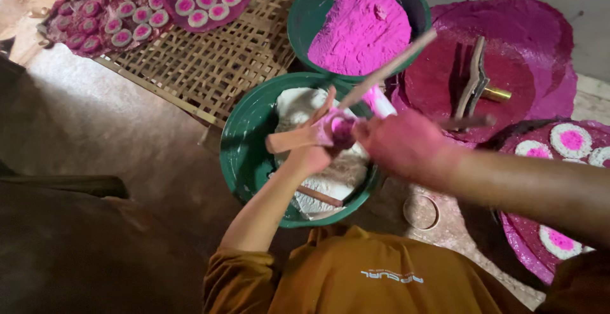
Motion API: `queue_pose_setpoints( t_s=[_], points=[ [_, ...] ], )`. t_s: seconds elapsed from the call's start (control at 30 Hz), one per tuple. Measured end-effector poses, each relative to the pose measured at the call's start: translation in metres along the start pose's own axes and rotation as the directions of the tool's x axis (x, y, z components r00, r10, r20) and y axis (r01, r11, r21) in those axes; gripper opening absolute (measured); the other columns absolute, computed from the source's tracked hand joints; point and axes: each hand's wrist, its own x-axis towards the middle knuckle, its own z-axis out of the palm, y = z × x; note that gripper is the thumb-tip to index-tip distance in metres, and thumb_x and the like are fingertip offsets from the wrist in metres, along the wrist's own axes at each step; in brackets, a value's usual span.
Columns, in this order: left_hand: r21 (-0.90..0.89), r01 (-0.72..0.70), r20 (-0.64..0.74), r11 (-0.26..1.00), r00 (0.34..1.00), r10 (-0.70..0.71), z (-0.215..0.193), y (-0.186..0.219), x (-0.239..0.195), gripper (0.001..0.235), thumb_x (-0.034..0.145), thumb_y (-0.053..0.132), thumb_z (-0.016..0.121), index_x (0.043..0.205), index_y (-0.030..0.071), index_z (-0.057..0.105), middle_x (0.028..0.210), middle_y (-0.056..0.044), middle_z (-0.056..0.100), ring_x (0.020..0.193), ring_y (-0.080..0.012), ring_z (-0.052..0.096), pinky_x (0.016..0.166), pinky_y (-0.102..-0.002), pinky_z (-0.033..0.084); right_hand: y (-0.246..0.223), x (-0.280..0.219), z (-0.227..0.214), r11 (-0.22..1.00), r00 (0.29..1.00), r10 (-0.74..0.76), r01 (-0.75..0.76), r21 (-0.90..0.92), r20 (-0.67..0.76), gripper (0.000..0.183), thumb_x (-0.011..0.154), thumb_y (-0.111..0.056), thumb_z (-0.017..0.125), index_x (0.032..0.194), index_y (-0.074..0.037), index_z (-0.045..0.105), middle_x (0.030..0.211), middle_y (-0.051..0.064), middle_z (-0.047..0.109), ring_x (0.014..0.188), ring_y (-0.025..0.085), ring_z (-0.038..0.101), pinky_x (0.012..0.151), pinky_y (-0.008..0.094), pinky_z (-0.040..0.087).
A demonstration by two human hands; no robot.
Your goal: The person scoops pink and white powders into a wooden mold, presses the layers together, and uses a metal ring to cut and release round layered cakes onto a pink mat. The process is repeated to produce multiple cakes.
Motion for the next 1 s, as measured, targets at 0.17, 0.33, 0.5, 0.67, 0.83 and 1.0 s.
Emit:
queue_pose_setpoints(
  t_s=[0.17, 0.33, 0.5, 0.67, 0.83, 1.0],
  points=[
    [-0.149, -0.174, -0.216, 0.973, 0.966, 0.139, 0.012, -0.039, -0.023, 0.037, 0.098, 0.027, 0.072, 0.133, 0.021, 0.061, 0.138, -0.012, 0.068, 0.126, -0.0264, 0.066, 0.111, -0.036, 0.051, -0.002, -0.033, 0.007, 0.984, 0.932, -0.148, 0.105, -0.144, -0.332, 0.026, 0.091, -0.009, 0.051, 0.114, -0.002, 0.059, 0.091, 0.012, 0.063, 0.071, 0.025, 0.067, 0.058, 0.038, 0.058],
    [-0.162, 0.016, -0.391, 0.987, 0.917, -0.079, -0.002, -0.054, -0.007, 0.049, 0.094, 0.031, 0.070, 0.137, 0.012, 0.058, 0.131, -0.009, 0.068, 0.119, -0.0266, 0.069, 0.104, -0.037, 0.055, 0.017, -0.049, 0.014, 0.914, 0.922, 0.323, -0.244, 0.324, -0.215, 0.045, 0.100, -0.020, 0.055, 0.144, -0.023, 0.058, 0.132, 0.005, 0.067, 0.082, 0.031, 0.072, 0.063, 0.046, 0.059],
    [0.129, 0.135, -0.579, 0.982, 0.815, -0.036, 0.006, -0.051, -0.009, 0.071, 0.092, 0.037, 0.072, 0.150, 0.007, 0.046, 0.149, -0.013, 0.055, 0.127, -0.0373, 0.061, 0.102, -0.042, 0.052, -0.029, -0.002, 0.059, 0.631, 0.698, 0.304, 0.362, 0.686, -0.648, 0.051, 0.099, -0.011, 0.059, 0.149, -0.011, 0.052, 0.112, 0.023, 0.071, 0.085, 0.034, 0.074, 0.074, 0.044, 0.059],
    [0.300, 0.051, -0.463, 0.953, 0.881, 0.099, -0.009, -0.075, 0.005, 0.072, 0.085, 0.042, 0.072, 0.145, 0.011, 0.047, 0.162, -0.014, 0.030, 0.139, -0.0391, 0.049, 0.108, -0.046, 0.047, -0.014, -0.002, 0.086, 0.448, 0.851, 0.329, 0.240, 0.861, -0.408, 0.054, 0.096, -0.013, 0.062, 0.150, -0.017, 0.055, 0.097, 0.019, 0.078, 0.066, 0.025, 0.073, 0.068, 0.041, 0.058],
    [0.296, 0.355, -0.412, 0.887, 0.885, -0.217, 0.010, -0.053, 0.012, 0.056, 0.091, 0.043, 0.070, 0.140, 0.021, 0.054, 0.172, -0.011, 0.019, 0.147, -0.0369, 0.043, 0.108, -0.041, 0.050, -0.011, 0.012, 0.093, 0.456, 0.781, 0.425, 0.251, 0.854, -0.457, 0.048, 0.101, -0.013, 0.058, 0.149, -0.015, 0.055, 0.098, 0.020, 0.077, 0.058, 0.023, 0.067, 0.066, 0.040, 0.057],
    [0.217, 0.314, -0.399, 0.925, 0.893, -0.209, -0.012, -0.044, 0.003, 0.095, 0.085, 0.051, 0.076, 0.161, 0.012, 0.036, 0.151, -0.012, 0.044, 0.128, -0.0347, 0.059, 0.098, -0.041, 0.056, -0.009, -0.014, 0.068, 0.550, 0.877, 0.318, 0.139, 0.824, -0.360, 0.048, 0.099, -0.019, 0.060, 0.146, -0.020, 0.057, 0.117, 0.010, 0.076, 0.057, 0.022, 0.069, 0.063, 0.038, 0.059]
  ],
)
